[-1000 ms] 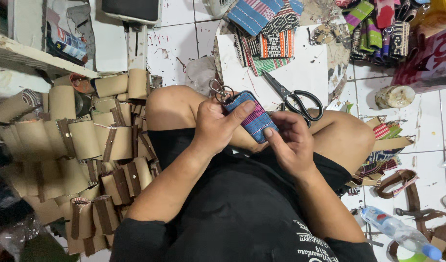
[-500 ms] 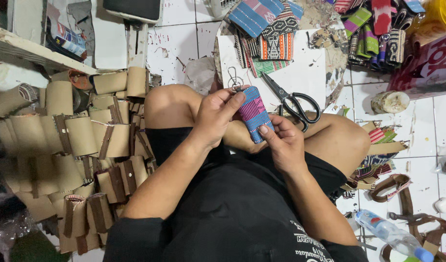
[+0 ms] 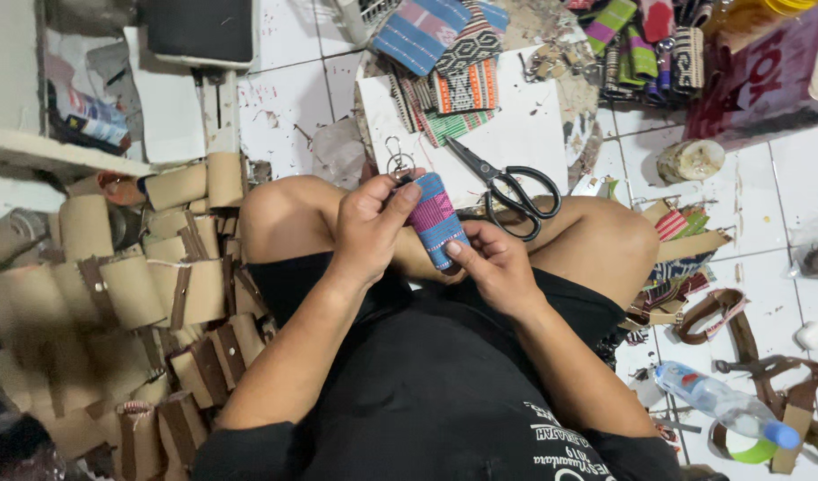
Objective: The person trims the edges of small woven fabric keychains using scissors. They pick up a keychain, cut along the edges, flip it over, and trim the other side, repeating this process for multiple keychains.
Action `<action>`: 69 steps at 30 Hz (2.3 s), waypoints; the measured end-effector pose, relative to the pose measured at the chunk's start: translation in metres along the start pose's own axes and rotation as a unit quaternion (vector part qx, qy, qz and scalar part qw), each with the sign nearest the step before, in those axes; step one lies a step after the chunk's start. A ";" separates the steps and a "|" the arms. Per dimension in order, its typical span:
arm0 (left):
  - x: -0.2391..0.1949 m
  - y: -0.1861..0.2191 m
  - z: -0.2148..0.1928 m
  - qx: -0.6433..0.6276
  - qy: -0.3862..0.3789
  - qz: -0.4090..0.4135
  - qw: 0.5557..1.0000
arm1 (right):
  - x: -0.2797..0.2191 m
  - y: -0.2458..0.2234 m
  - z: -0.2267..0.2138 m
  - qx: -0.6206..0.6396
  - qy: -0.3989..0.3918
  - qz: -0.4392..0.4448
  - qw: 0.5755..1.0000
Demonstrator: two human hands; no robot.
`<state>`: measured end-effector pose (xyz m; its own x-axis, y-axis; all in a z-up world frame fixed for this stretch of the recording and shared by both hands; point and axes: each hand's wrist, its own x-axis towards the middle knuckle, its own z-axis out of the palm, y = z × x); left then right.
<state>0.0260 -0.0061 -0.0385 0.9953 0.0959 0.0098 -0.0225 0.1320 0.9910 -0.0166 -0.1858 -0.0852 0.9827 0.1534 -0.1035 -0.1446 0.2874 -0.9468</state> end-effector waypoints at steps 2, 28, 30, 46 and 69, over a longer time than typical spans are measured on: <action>0.003 -0.018 -0.007 -0.007 0.005 -0.005 1.000 | 0.004 0.002 -0.011 -0.011 0.026 -0.001 1.000; 0.080 -0.053 0.008 0.160 -0.045 -0.051 0.985 | 0.085 0.019 -0.214 -0.228 0.248 -0.072 0.939; 0.115 -0.014 0.033 0.294 -0.045 -0.030 0.954 | 0.065 0.019 -0.188 -0.343 0.194 -0.079 0.916; 0.252 -0.079 0.006 0.492 0.088 0.105 0.860 | 0.050 -0.024 -0.164 -0.483 0.075 -0.174 0.855; 0.026 -0.084 -0.002 0.062 -0.163 0.015 0.985 | -0.004 0.005 -0.076 -0.154 -0.029 0.029 0.987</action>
<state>0.0535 -0.0127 -0.1222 0.9718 -0.2273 0.0621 -0.0611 0.0115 0.9981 -0.0123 -0.2564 -0.1130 0.9644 0.2174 -0.1507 -0.1491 -0.0235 -0.9885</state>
